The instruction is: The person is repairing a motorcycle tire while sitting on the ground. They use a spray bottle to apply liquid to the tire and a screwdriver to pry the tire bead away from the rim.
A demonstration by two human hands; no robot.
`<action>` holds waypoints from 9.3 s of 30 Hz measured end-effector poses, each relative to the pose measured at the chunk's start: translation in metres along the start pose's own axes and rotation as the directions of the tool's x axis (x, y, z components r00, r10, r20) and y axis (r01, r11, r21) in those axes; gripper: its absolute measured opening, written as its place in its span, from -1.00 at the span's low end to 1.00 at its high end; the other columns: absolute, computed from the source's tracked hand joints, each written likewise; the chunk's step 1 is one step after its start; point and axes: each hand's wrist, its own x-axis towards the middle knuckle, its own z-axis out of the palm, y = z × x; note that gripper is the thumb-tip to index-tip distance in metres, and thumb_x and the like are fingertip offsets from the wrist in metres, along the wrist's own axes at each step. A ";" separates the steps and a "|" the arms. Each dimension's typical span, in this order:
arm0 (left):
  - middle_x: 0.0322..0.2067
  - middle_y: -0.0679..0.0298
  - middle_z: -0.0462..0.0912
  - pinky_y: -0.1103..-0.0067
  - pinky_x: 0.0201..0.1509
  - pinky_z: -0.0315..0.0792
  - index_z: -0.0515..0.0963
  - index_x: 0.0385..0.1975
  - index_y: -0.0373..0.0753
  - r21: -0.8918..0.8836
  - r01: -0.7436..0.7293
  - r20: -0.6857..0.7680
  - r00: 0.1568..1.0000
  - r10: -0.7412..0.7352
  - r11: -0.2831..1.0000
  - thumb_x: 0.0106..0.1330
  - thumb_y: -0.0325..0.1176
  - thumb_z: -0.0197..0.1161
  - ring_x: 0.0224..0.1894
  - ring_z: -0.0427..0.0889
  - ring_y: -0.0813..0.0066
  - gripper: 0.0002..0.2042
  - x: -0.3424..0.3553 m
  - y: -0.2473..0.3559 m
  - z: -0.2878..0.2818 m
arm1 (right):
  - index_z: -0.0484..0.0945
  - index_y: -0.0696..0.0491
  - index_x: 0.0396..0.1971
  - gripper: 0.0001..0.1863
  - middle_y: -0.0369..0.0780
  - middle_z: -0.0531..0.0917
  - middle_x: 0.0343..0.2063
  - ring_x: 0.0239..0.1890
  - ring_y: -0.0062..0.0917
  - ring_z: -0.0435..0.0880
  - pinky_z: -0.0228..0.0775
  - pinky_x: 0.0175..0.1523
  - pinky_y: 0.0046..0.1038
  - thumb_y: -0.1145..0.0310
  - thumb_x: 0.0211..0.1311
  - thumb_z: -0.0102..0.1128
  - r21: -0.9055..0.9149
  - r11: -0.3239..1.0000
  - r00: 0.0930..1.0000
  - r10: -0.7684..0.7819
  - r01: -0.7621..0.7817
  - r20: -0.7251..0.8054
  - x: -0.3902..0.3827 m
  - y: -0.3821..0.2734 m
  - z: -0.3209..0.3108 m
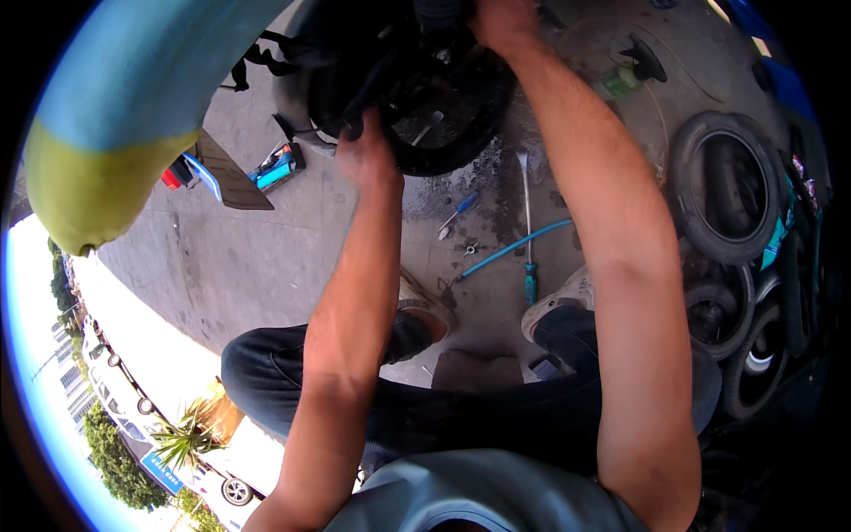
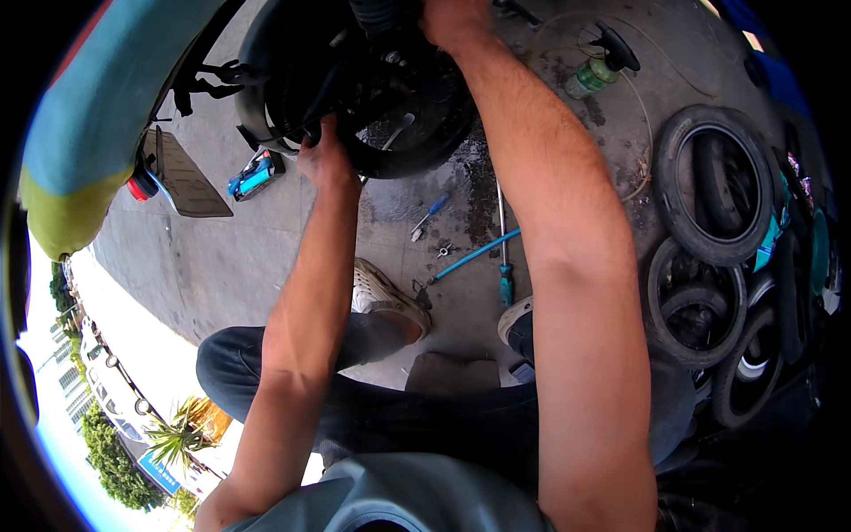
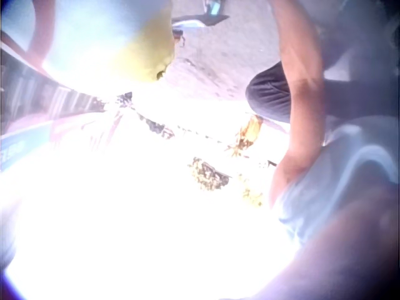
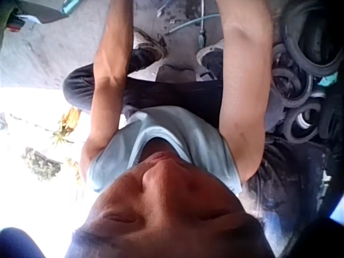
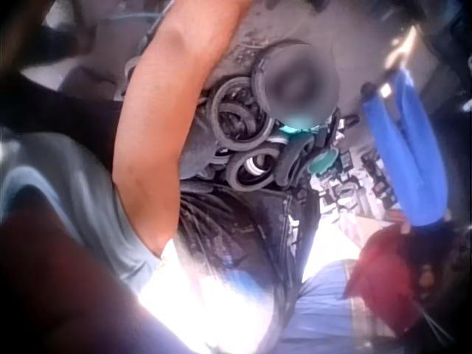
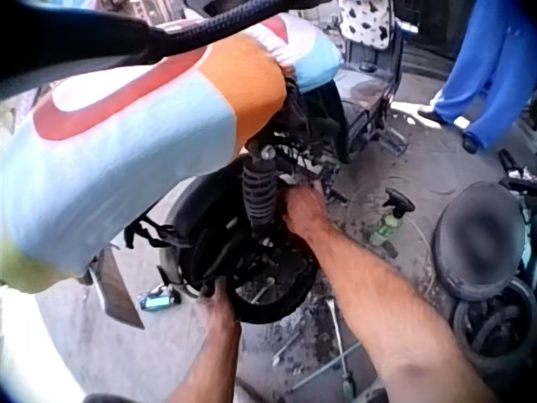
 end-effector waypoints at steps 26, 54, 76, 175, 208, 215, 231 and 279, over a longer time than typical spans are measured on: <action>-0.19 0.22 0.75 0.46 0.03 0.50 0.62 -0.01 -0.36 0.164 -0.331 0.161 0.938 0.306 0.929 0.38 -0.22 0.38 -0.16 0.63 0.44 -0.65 -0.001 -0.013 -0.013 | 0.64 -0.11 -0.24 -0.83 -0.39 0.67 -0.18 0.10 -0.53 0.57 0.30 0.24 -0.33 0.32 0.14 0.26 -0.322 0.695 0.737 -0.675 0.642 0.013 -0.044 -0.112 -0.008; -0.18 0.05 0.67 0.42 0.03 0.48 0.46 0.10 -0.33 0.341 -0.332 0.226 0.937 0.266 0.880 0.34 -0.21 0.40 -0.14 0.65 0.25 -0.55 -0.013 -0.030 -0.056 | 0.65 -0.04 0.05 -0.61 -0.19 0.69 -0.04 0.11 -0.25 0.60 0.42 0.18 -0.23 0.37 0.18 0.34 0.277 0.957 0.972 -0.024 0.090 -0.234 -0.039 0.019 -0.019; 0.30 -0.07 0.50 0.41 0.44 0.26 0.35 0.37 -0.39 0.191 -0.286 0.620 0.777 0.111 0.939 0.43 -0.34 0.24 0.37 0.45 0.18 -0.46 -0.036 0.083 0.010 | 0.64 -0.19 0.04 -0.62 -0.29 0.72 -0.04 0.16 -0.43 0.61 0.20 0.33 -0.18 0.31 0.18 0.31 0.022 0.989 0.989 -0.145 0.146 -0.018 -0.018 -0.001 -0.006; -0.14 0.14 0.69 0.41 0.05 0.46 0.55 0.01 -0.36 0.435 -0.215 0.375 0.926 0.041 0.874 0.32 -0.20 0.42 -0.09 0.62 0.38 -0.59 0.011 -0.010 -0.074 | 0.73 -0.03 -0.05 -0.64 -0.11 0.75 -0.03 0.15 -0.29 0.66 0.07 0.46 0.03 0.21 0.23 0.13 -0.297 0.947 0.931 0.211 -0.120 0.297 0.022 -0.007 0.000; -0.34 0.21 0.70 0.48 -0.18 0.50 0.59 -0.11 -0.38 0.467 -0.169 0.441 0.895 -0.063 0.868 0.22 -0.04 0.51 -0.33 0.62 0.47 -0.50 -0.036 0.066 -0.100 | 0.67 -0.01 0.02 -0.63 -0.15 0.74 0.00 0.14 -0.24 0.64 0.08 0.47 0.09 0.25 0.23 0.18 -0.215 0.977 0.915 0.091 -0.005 0.394 0.012 -0.004 0.035; -0.17 0.27 0.65 0.53 -0.01 0.45 0.54 0.08 -0.24 0.108 0.212 0.487 0.840 -0.238 0.971 0.42 -0.13 0.37 -0.15 0.57 0.53 -0.61 -0.031 0.005 -0.115 | 0.66 0.04 -0.01 -0.61 -0.11 0.73 -0.04 0.16 -0.21 0.62 0.17 0.39 0.01 0.22 0.17 0.22 0.053 0.997 0.916 0.033 -0.059 0.400 0.010 -0.019 -0.006; -0.24 0.24 0.68 0.54 -0.15 0.52 0.55 -0.05 -0.31 0.224 0.061 0.394 0.907 -0.148 0.973 0.47 -0.15 0.30 -0.28 0.72 0.42 -0.68 0.010 0.017 -0.099 | 0.75 -0.08 -0.10 -0.66 -0.16 0.78 -0.08 0.12 -0.30 0.68 0.12 0.47 -0.04 0.31 0.35 -0.04 -0.007 0.999 0.989 0.032 -0.032 0.143 0.003 -0.019 0.038; -0.10 0.25 0.67 0.43 0.27 0.42 0.51 0.10 -0.29 0.194 0.515 0.684 0.539 -0.491 0.835 0.39 -0.09 0.35 0.02 0.63 0.38 -0.55 -0.068 0.093 -0.139 | 0.63 -0.04 -0.09 -0.70 -0.22 0.68 -0.04 0.17 -0.30 0.58 0.34 0.29 -0.17 0.28 0.15 0.25 0.260 0.913 0.607 -0.403 0.314 0.684 -0.379 -0.051 0.053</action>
